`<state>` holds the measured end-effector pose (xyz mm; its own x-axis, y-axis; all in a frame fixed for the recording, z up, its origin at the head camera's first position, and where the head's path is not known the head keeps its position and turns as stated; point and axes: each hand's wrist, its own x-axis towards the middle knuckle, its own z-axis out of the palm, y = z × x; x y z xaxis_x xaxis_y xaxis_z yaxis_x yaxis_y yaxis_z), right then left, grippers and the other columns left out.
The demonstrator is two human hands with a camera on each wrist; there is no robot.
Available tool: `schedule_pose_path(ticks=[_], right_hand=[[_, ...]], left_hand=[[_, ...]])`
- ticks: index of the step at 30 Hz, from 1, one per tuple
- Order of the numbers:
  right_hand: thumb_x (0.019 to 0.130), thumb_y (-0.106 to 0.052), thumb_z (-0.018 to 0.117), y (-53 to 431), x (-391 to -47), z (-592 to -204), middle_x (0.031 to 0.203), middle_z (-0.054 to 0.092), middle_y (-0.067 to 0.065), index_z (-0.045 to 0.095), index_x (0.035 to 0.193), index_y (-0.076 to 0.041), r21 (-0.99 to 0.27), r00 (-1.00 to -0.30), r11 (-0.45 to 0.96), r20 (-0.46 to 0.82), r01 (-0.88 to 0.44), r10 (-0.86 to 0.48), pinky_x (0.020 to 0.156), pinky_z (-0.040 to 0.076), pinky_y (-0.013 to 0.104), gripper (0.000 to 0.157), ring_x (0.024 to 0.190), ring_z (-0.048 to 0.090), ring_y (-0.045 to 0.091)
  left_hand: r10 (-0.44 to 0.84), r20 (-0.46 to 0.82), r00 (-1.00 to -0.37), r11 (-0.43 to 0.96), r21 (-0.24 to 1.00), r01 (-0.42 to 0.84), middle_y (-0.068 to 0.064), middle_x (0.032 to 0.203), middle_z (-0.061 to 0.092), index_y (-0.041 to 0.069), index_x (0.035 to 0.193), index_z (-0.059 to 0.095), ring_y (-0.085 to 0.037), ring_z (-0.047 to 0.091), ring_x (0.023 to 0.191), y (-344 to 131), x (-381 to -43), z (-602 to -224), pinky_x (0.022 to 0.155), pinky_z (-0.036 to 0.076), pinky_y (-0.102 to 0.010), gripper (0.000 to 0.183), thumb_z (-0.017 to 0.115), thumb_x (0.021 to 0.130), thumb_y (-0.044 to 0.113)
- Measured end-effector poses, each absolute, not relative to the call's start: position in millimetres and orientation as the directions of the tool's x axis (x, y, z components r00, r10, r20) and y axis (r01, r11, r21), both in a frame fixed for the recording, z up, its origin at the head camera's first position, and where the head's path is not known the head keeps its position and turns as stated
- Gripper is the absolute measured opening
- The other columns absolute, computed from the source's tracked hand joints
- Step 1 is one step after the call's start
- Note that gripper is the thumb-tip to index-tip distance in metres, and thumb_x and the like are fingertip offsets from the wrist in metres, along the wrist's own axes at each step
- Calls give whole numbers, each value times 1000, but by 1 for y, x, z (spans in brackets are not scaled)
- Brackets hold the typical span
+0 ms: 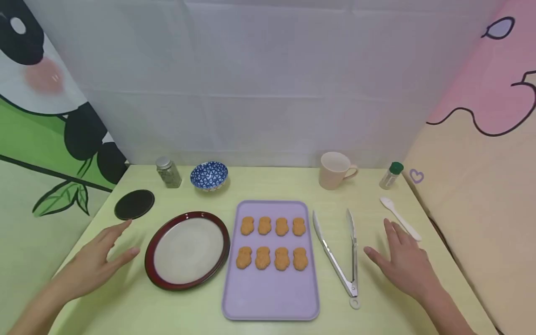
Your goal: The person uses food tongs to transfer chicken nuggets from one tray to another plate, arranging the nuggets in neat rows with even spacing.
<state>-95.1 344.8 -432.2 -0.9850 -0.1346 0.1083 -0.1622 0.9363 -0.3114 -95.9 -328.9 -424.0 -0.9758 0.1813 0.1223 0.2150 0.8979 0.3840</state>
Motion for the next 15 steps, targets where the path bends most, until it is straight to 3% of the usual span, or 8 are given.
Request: schedule_pose_path(ticks=[5,10,15], right_hand=[[88,-61,50,319,-96,-434,134,33,39,11,146,9,-430,-996,900,-12,-76,-90,83,36,65,99,115,41,55],[84,-67,50,298,-99,-442,128,37,37,18,142,15,-455,-995,890,-73,-28,-69,73,46,55,106,102,54,47],[78,-73,53,285,-101,-452,124,35,42,20,136,23,-433,-992,901,-117,14,-41,80,42,60,117,105,49,53]], left_hand=[[166,59,-984,874,454,174,-16,128,51,9,146,32,-29,63,95,-324,-104,-427,70,50,-48,75,57,89,52],[160,3,-987,843,520,138,-17,117,59,3,141,38,-20,66,84,-319,-114,-433,63,52,-35,71,59,90,49],[152,-109,-982,804,591,59,-16,111,61,2,141,36,-13,64,70,-313,-117,-439,57,49,-29,72,60,90,46]])
